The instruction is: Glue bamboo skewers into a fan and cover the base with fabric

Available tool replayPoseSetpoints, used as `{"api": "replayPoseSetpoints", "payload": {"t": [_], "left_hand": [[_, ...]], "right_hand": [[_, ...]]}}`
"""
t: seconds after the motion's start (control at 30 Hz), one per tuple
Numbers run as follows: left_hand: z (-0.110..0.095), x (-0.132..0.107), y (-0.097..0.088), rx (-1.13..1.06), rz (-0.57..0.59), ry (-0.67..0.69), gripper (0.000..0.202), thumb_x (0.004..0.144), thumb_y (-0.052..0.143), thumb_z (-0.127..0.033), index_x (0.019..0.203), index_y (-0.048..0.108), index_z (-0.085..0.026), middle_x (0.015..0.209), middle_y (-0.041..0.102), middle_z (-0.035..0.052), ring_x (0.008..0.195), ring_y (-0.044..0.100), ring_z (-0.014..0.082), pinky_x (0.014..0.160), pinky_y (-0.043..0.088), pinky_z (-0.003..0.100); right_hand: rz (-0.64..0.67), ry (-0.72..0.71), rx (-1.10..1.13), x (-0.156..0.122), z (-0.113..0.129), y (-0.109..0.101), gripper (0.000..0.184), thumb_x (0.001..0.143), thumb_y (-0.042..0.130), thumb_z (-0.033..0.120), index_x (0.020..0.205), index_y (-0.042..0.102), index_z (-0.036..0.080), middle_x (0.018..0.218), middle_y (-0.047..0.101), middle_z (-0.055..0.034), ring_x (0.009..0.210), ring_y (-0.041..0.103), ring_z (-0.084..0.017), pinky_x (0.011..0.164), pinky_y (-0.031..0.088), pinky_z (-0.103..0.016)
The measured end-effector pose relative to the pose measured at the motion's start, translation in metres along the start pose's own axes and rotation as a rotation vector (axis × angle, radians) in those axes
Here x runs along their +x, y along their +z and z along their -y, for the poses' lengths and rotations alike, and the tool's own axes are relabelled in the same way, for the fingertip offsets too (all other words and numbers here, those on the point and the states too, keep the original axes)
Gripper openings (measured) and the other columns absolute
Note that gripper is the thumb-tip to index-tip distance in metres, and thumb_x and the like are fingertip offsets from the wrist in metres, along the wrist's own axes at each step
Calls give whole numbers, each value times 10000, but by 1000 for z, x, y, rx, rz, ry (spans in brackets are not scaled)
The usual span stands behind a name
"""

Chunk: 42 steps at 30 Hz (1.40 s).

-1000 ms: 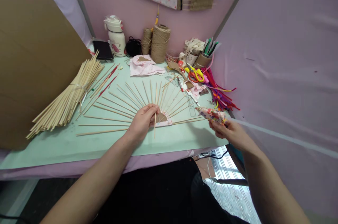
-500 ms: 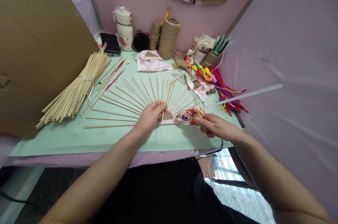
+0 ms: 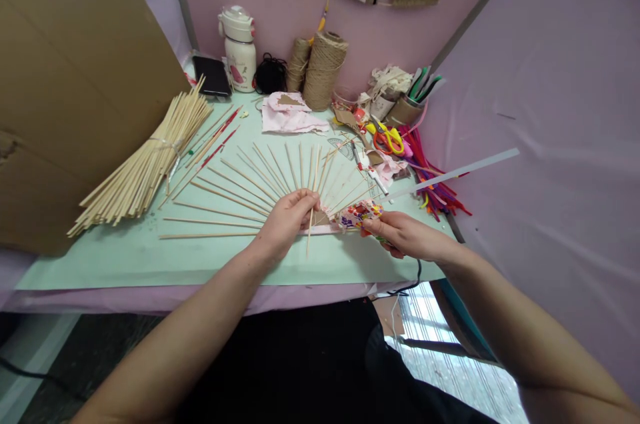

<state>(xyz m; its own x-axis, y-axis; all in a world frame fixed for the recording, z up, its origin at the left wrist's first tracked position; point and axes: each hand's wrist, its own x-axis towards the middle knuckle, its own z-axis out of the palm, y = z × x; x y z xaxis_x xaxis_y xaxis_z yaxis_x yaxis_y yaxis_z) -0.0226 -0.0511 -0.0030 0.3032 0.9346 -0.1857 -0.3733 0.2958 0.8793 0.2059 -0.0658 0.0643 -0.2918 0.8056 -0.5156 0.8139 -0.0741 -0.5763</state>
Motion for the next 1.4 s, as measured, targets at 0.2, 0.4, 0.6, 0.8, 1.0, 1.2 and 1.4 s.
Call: {"api": "replayPoseSetpoints", "payload": {"t": [0.2,0.4,0.6,0.8,1.0,1.2,1.4], "left_hand": [[-1,0,0,-2,-6,-6,234,847,589,-338,700,522,-169,495,264,-96,435,223,45,441,195,167],[0,1,1,0,-7,-2,240,841,601,-351,702,524,-171,496,273,-94,434,236,46,442,207,167],[-2,-1,2,4,-18,-5,233,834,599,-342,695,525,-170,486,274,-95,429,237,46,440,207,168],[-2,-1,0,6,-19,-10,240,834,604,-354,701,530,-168,488,269,-96,429,232,46,440,197,171],[0,1,0,11,-20,-1,232,834,608,-352,712,537,-169,491,274,-94,433,235,49,441,198,173],[2,2,0,3,-21,2,239,822,623,-365,711,542,-170,497,278,-93,435,237,50,444,202,171],[2,2,-1,9,-26,-3,227,824,616,-351,711,538,-170,501,278,-92,438,236,49,444,197,169]], "right_hand": [[14,9,-34,0,1,-1,671,892,375,725,925,677,127,530,472,23,451,484,-117,494,377,-250],[21,16,-49,2,2,-2,670,890,369,729,929,661,128,506,470,28,445,471,-118,491,362,-247],[29,24,-66,2,4,-2,683,880,365,744,921,658,128,477,458,32,439,464,-122,493,352,-248],[29,26,-78,3,4,-2,681,884,361,742,922,657,130,464,472,27,443,472,-126,504,359,-250],[25,34,-96,2,4,-2,665,890,361,727,916,658,133,455,472,28,441,469,-127,505,367,-251],[19,42,-95,2,2,-4,667,879,363,743,890,651,142,473,490,19,449,482,-135,507,378,-264],[12,45,-98,2,-1,-4,693,871,358,762,903,659,139,465,483,22,450,480,-139,512,376,-267]]}}
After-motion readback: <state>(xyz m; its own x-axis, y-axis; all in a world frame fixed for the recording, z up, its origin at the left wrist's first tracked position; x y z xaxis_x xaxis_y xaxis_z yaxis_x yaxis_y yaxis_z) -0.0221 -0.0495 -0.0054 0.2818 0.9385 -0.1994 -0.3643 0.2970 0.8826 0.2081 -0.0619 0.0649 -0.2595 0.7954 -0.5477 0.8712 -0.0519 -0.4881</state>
